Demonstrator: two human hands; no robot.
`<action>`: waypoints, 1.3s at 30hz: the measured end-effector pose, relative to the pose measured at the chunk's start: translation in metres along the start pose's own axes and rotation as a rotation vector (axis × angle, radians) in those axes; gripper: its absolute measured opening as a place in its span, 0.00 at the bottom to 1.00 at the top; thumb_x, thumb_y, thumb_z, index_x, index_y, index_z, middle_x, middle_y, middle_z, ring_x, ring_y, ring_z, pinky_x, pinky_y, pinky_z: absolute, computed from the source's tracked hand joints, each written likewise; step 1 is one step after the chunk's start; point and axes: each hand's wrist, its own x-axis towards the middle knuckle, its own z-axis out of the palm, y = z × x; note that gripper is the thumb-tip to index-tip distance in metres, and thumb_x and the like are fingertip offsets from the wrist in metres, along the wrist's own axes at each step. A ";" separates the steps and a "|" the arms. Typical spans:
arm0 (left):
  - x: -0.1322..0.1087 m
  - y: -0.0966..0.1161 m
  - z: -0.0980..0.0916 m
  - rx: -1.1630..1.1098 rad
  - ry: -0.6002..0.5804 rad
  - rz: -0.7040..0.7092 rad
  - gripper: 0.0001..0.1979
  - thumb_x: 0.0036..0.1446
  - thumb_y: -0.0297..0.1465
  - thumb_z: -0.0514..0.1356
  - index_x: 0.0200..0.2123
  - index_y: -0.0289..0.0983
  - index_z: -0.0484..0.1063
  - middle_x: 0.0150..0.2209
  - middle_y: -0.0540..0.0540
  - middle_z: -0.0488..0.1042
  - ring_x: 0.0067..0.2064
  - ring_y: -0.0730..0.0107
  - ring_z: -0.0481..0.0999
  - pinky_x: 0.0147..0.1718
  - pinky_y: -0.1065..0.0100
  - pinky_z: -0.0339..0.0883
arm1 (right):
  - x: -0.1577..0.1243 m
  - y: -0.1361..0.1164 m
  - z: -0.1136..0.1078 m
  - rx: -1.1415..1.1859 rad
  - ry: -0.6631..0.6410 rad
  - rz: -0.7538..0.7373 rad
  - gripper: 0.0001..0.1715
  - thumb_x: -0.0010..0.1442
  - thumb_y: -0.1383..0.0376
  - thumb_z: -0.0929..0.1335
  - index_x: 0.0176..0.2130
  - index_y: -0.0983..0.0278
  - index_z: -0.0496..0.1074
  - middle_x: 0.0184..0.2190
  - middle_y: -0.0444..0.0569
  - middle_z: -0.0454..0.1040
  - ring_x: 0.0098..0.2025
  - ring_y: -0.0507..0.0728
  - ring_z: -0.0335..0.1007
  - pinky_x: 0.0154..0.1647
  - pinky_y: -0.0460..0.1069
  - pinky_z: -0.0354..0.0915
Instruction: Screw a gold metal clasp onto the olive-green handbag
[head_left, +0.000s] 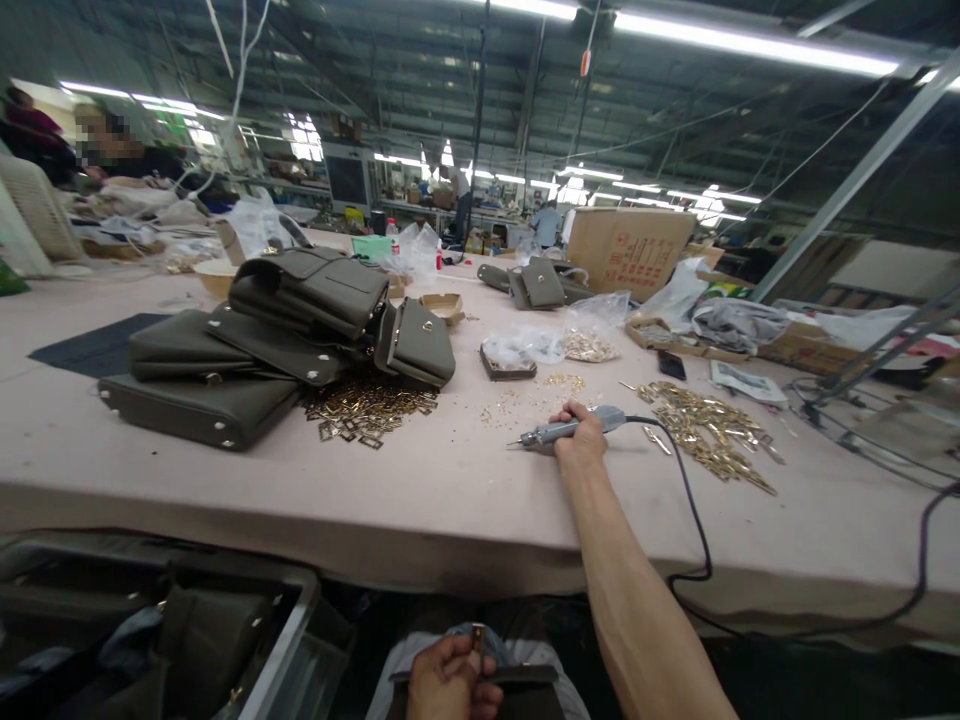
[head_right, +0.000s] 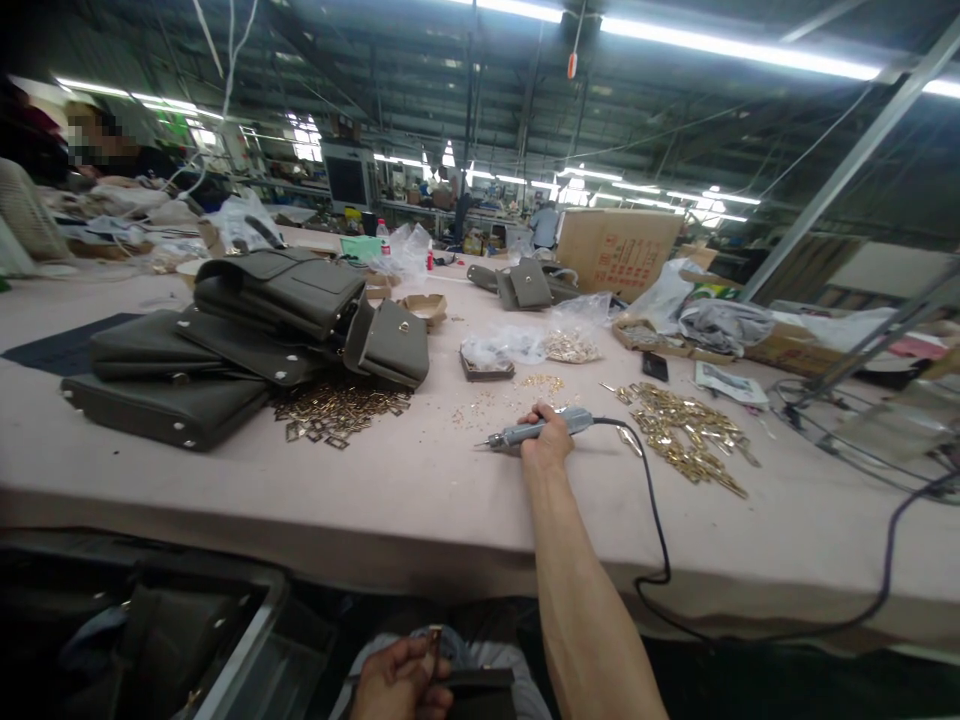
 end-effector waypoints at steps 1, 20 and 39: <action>-0.002 0.003 0.001 -0.005 0.002 -0.001 0.19 0.44 0.38 0.70 0.34 0.30 0.73 0.29 0.39 0.80 0.21 0.65 0.78 0.18 0.70 0.68 | -0.007 -0.004 -0.002 -0.001 -0.014 0.013 0.15 0.57 0.72 0.71 0.30 0.63 0.60 0.23 0.36 0.65 0.19 0.45 0.58 0.21 0.42 0.67; -0.020 0.026 0.008 0.005 -0.042 -0.102 0.12 0.54 0.17 0.55 0.40 0.25 0.73 0.38 0.33 0.80 0.30 0.61 0.83 0.28 0.69 0.78 | -0.186 0.024 -0.160 -0.211 -0.211 0.005 0.15 0.49 0.69 0.76 0.35 0.63 0.70 0.24 0.38 0.66 0.21 0.47 0.58 0.26 0.47 0.64; -0.024 0.031 0.012 -0.010 -0.038 -0.107 0.14 0.53 0.14 0.55 0.43 0.23 0.73 0.38 0.29 0.80 0.30 0.60 0.83 0.28 0.69 0.79 | -0.189 0.056 -0.166 -0.283 -0.232 -0.089 0.13 0.51 0.67 0.77 0.34 0.64 0.70 0.22 0.39 0.67 0.20 0.49 0.61 0.26 0.49 0.64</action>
